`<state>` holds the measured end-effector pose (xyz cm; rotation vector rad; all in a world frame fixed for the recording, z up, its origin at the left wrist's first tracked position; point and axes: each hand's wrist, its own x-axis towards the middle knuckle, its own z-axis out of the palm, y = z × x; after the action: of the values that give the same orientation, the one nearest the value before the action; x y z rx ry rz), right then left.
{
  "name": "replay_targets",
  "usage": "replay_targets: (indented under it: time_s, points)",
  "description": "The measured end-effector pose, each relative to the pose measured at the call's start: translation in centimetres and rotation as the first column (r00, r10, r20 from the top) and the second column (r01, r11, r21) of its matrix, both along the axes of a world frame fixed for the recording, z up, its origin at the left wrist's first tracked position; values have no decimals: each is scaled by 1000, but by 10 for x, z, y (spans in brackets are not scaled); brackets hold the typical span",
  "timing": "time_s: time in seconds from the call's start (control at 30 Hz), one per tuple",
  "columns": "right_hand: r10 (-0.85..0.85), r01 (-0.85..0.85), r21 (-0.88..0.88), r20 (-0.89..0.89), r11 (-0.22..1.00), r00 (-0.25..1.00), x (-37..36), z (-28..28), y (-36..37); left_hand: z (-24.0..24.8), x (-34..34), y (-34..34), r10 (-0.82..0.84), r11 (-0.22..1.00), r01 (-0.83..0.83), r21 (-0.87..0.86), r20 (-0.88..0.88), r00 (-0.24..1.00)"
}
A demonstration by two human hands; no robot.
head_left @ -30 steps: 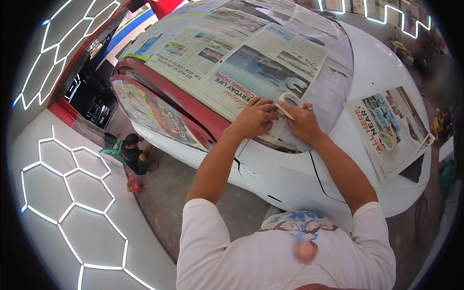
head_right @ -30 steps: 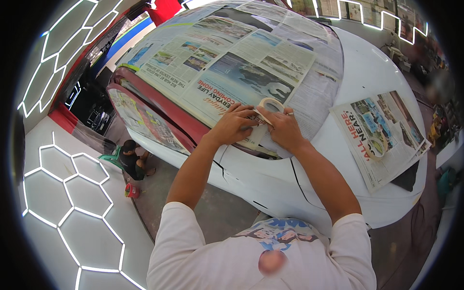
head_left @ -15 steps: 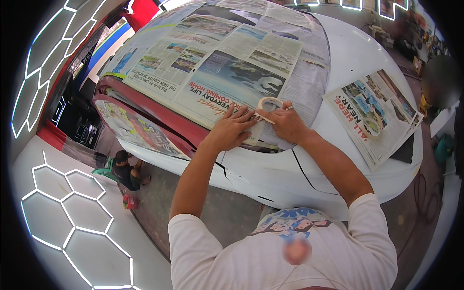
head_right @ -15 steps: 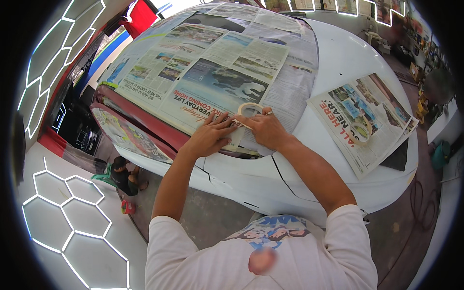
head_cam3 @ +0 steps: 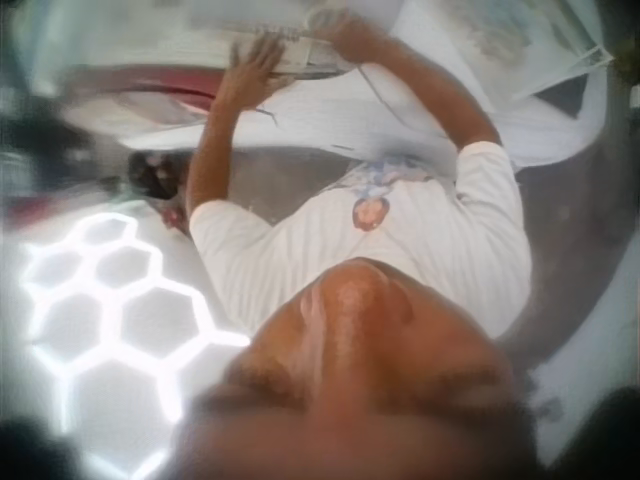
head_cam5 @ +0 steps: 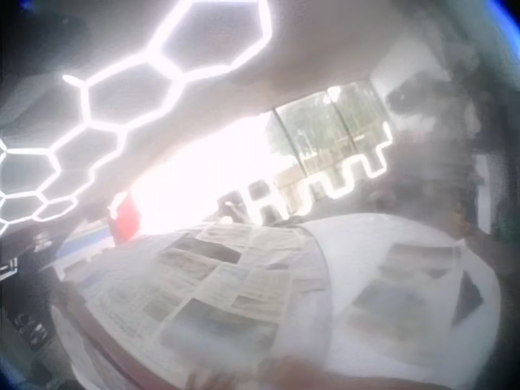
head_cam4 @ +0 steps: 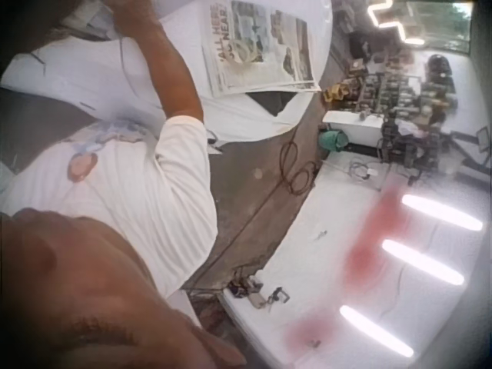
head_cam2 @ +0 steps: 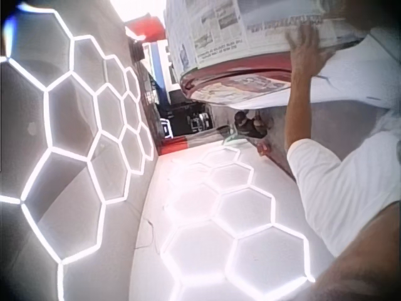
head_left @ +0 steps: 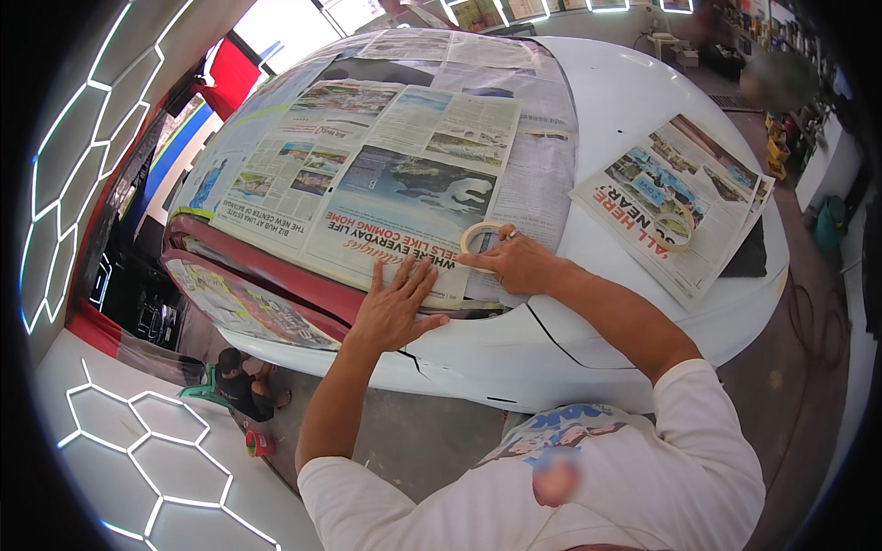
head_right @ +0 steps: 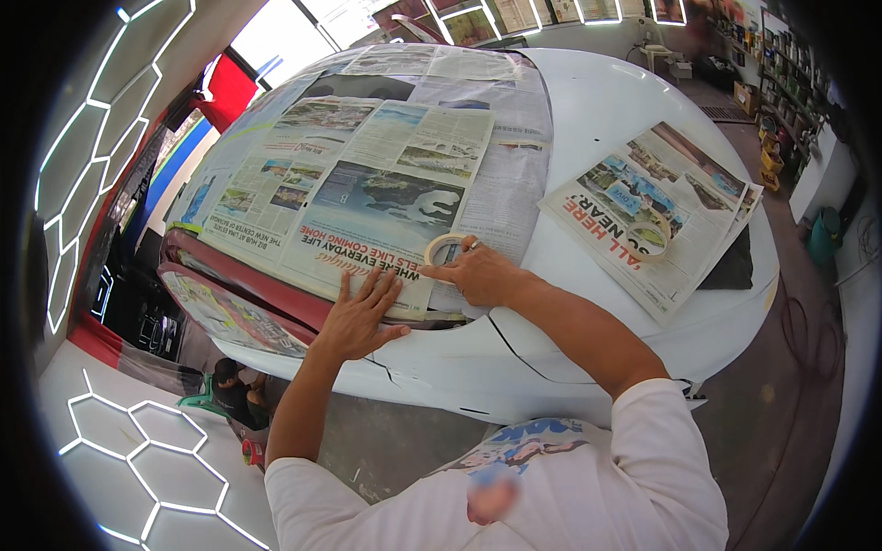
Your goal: The person uses masking tape to secure sheets of newspaper onto the hood and trunk of a white car. They repeatedly tear pieces of tape and press them down to hold the paper in place.
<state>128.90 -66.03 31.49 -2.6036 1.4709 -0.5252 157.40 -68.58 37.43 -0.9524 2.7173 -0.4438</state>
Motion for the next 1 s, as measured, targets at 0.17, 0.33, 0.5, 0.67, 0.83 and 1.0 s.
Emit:
replay_targets:
  time_s: [0.17,0.33,0.5,0.67,0.83,1.0]
  points:
    - [10,-10,9,-20,1000,1000,-3,-6,0,3,6,4,-41,999,41,-5,13,999]
    - [34,-33,18,-24,999,999,-3,-10,-1,6,12,14,-82,996,82,-18,21,996]
    - [-1,7,45,-142,999,990,-3,1,3,25,0,24,-37,992,27,124,81,996]
    - [35,-36,-3,-73,999,997,-4,-6,0,-16,-24,20,-53,998,57,9,-271,961]
    - [35,-40,-67,-81,997,996,-4,-14,-2,-40,-50,36,119,992,-126,-25,-185,975]
    - [72,-71,-120,11,990,997,-8,-17,-2,-60,-66,47,228,973,-229,29,-280,933]
